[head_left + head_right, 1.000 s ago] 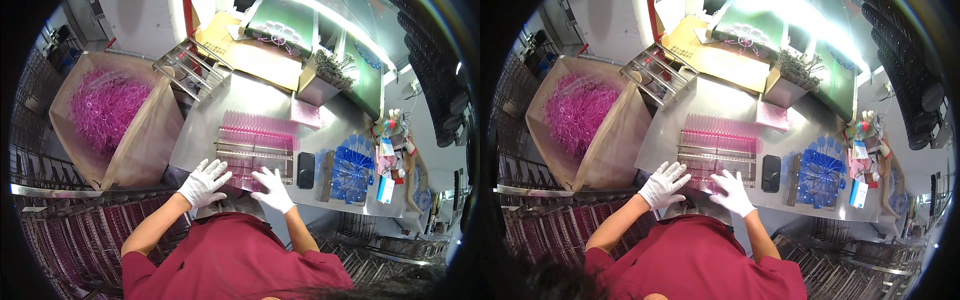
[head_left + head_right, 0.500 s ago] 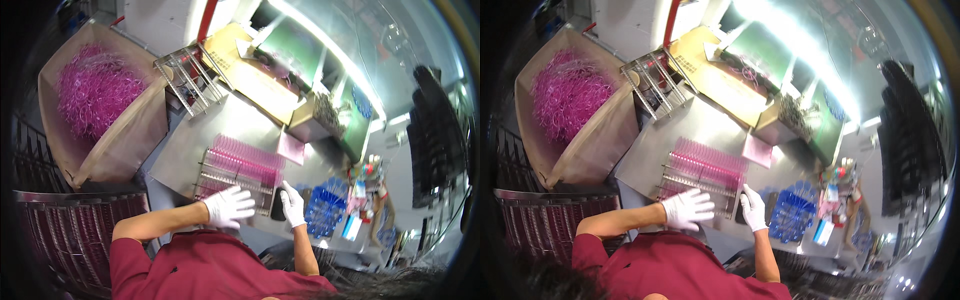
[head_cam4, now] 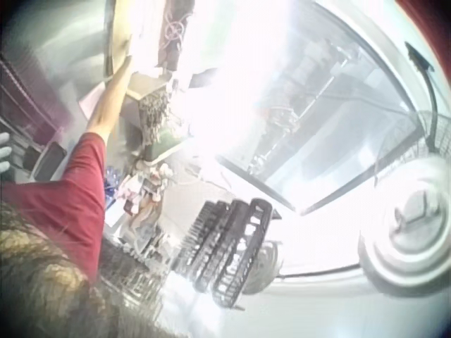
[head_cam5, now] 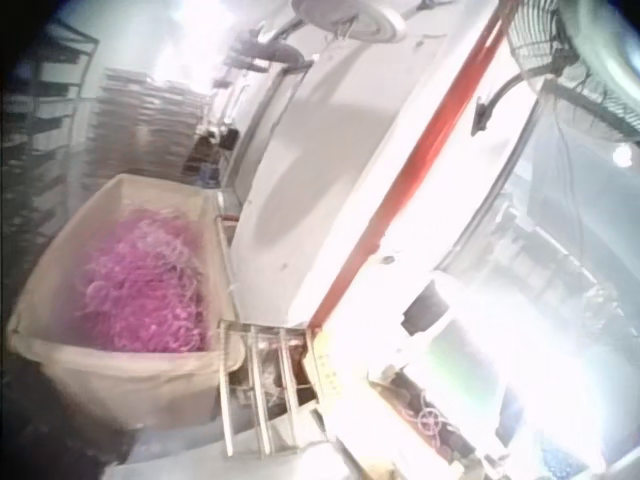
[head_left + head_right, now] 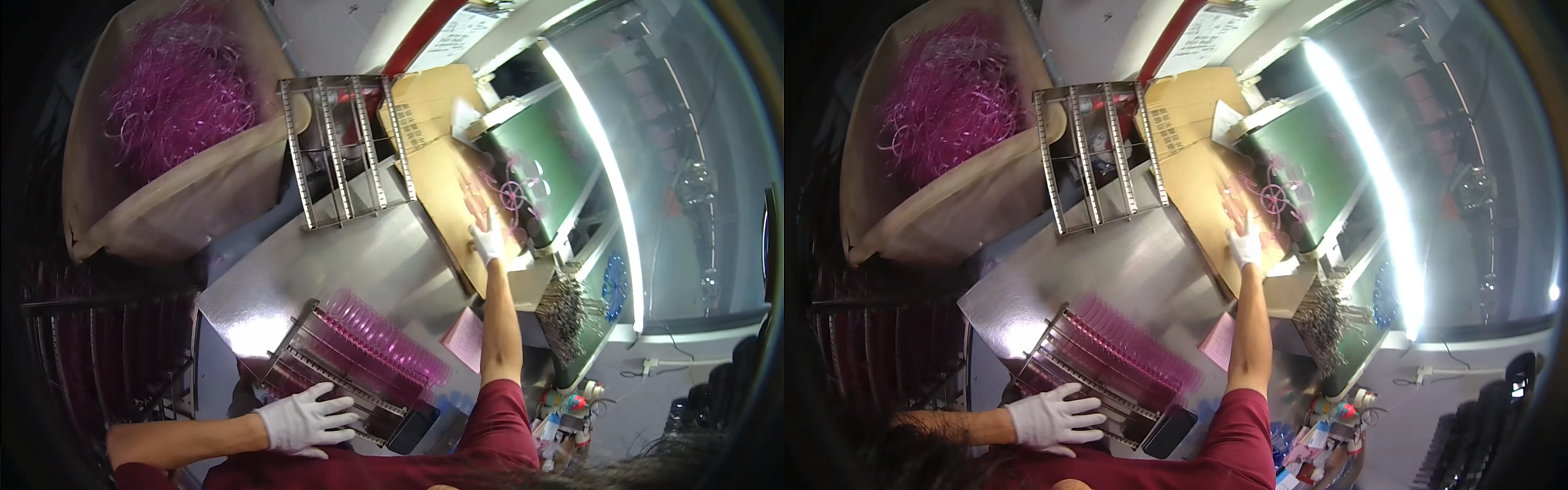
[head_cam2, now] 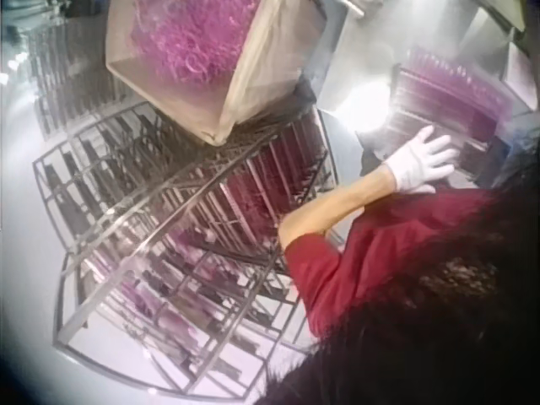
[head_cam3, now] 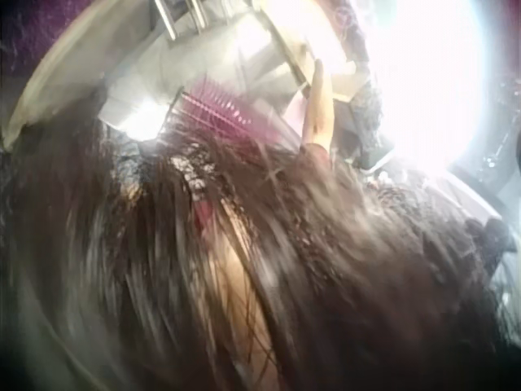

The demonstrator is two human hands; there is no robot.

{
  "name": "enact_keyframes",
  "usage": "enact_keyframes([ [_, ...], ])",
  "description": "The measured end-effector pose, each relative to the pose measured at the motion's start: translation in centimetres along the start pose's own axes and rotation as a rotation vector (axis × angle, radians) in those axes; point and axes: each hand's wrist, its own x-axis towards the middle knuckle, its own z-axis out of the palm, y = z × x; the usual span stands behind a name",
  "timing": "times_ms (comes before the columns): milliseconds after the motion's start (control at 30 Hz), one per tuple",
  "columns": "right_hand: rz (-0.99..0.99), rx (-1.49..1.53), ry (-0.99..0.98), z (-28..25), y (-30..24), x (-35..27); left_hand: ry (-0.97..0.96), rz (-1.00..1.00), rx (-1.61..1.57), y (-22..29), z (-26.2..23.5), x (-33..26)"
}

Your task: The person assembles decorative flower-like items by inserting pink and blue plastic strands into metal racks on a stainless steel table. They repeatedly pick up strands, arrange them into the racks, and place completed units on the table or nearby shelves.

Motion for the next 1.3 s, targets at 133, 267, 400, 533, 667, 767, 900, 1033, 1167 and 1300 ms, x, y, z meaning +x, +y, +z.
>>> enact_keyframes([
  [133,0.063,-0.120,-0.046,-0.1,-3.7,2.8,-0.001,-0.063,0.004,0.4,1.2,-1.3],
  [267,-0.048,-0.179,-0.041,-0.1,-4.4,-1.6,-0.061,0.007,0.030,0.4,1.4,2.5],
  [400,-0.008,0.035,-0.175,-6.1,-12.9,-11.8,-0.048,-0.001,0.131,1.1,2.1,3.5],
  [533,0.089,0.257,-0.373,-11.4,-17.7,-25.3,0.076,0.266,0.202,0.5,4.1,0.5],
  [667,-0.134,0.119,-0.318,-12.1,-20.8,-38.1,0.171,0.168,0.280,0.4,1.3,-2.0],
  [767,-0.170,0.050,-0.191,-10.1,-22.6,-45.2,0.166,0.211,0.297,0.1,1.0,-2.0],
  [900,-0.130,-0.019,-0.100,-6.4,-24.7,-49.8,0.107,0.176,0.313,0.3,0.3,-2.4],
  [1033,-0.126,-0.077,-0.041,-3.0,-25.8,-51.8,0.108,0.001,0.434,1.3,-4.7,-8.8],
  [1167,-0.116,-0.112,-0.089,-1.4,-26.9,-52.9,0.529,-0.463,0.284,-0.3,-5.6,-12.1],
  [1300,-0.174,0.191,0.194,-2.5,-24.6,-56.5,0.911,-0.515,-0.037,3.2,-5.5,-9.5],
])
